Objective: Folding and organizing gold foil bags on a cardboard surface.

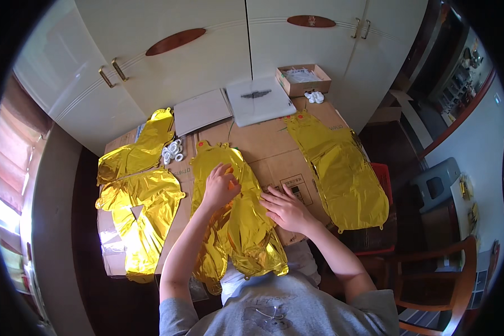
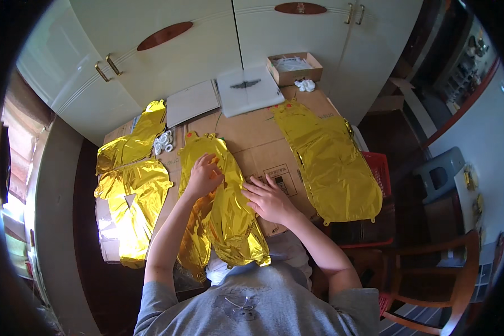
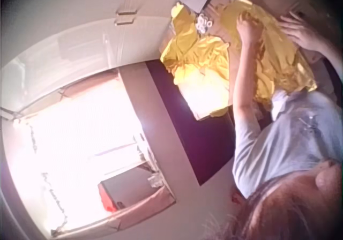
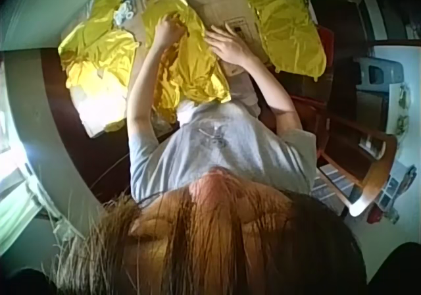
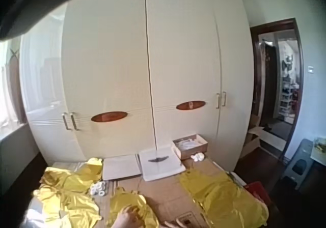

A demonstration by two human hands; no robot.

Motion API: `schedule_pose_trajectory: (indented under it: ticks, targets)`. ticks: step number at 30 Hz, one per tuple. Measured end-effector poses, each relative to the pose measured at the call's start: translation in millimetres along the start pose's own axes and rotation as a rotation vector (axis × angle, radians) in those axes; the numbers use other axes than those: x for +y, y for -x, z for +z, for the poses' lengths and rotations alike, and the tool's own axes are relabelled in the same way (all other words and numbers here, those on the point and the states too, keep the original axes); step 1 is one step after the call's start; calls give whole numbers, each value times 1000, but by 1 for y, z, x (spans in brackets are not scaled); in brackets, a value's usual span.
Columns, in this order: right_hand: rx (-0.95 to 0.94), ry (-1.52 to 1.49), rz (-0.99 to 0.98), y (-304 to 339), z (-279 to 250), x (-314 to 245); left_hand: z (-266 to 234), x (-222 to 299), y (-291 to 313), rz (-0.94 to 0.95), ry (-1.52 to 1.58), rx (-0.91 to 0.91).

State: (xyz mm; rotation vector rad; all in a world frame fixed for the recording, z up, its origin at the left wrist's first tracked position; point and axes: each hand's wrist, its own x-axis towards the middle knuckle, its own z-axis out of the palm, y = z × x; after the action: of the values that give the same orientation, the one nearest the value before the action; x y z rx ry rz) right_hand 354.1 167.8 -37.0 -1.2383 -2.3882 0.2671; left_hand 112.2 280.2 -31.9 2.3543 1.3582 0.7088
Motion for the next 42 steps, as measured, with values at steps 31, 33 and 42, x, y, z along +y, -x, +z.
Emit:
schedule_pose_trajectory:
  ticks: [31, 33, 42]
  targets:
    - [40, 39, -17, 10, 4, -2, 7, 23, -18, 211, -350, -240]
    - [39, 22, -20, 9, 5, 0, 8, 19, -18, 217, -325, -220]
    - [58, -1, -17, 9, 5, 0, 14, 9, -16, 214, -185, -119]
